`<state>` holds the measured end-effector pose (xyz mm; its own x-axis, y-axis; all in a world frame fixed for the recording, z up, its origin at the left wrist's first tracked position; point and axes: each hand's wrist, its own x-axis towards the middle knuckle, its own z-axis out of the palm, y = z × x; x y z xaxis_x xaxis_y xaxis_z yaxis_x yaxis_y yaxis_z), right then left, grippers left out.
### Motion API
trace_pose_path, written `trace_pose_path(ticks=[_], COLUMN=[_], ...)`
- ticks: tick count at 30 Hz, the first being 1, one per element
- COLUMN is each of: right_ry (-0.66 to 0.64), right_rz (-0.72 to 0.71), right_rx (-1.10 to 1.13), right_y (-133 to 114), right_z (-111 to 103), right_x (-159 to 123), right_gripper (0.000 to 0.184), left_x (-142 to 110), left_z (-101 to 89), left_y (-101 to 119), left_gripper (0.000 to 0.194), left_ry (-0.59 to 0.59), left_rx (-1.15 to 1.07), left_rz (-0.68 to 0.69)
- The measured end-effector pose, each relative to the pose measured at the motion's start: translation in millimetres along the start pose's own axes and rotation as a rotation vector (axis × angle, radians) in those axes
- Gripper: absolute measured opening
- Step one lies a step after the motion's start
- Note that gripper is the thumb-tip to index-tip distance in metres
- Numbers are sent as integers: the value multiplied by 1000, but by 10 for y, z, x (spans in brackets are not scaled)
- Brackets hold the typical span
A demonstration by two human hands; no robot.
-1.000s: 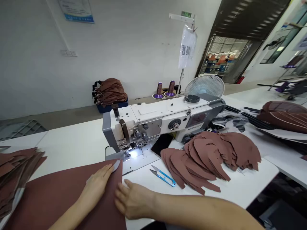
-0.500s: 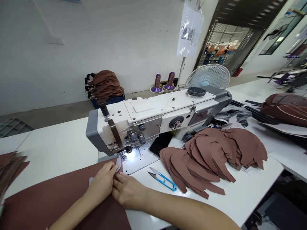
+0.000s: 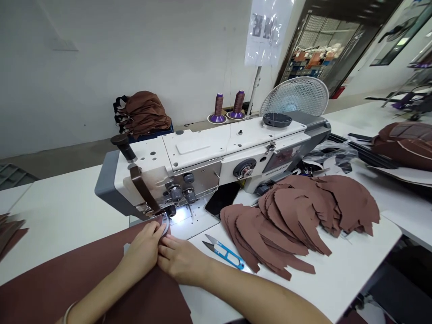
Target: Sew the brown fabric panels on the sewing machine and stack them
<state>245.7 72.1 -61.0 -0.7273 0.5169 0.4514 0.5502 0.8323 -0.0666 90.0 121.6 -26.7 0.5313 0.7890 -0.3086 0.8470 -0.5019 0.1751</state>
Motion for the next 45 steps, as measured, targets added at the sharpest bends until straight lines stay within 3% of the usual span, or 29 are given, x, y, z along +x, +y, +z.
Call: trace_pose_path(ticks=[10, 21, 28, 38, 45], right_ry=[-3, -6, 37, 52, 54], right_rz=[-2, 16, -37, -9, -28], right_rx=[-1, -37, -114, -148, -130], right_y=[1, 26, -61, -21, 44], right_z=[-4, 5, -8, 32, 14], right_x=[3, 12, -70, -53, -52], right_gripper=[20, 24, 18, 21, 20], left_x=[5, 34, -102, -66, -31], left_z=[-18, -37, -33, -68, -15], left_y=[21, 45, 279, 245, 224], left_gripper=[53, 46, 47, 47, 44], left_ry=[-12, 60, 50, -21, 72], left_rx=[14, 23, 241, 160, 262], left_rz=[-13, 5, -94, -66, -39])
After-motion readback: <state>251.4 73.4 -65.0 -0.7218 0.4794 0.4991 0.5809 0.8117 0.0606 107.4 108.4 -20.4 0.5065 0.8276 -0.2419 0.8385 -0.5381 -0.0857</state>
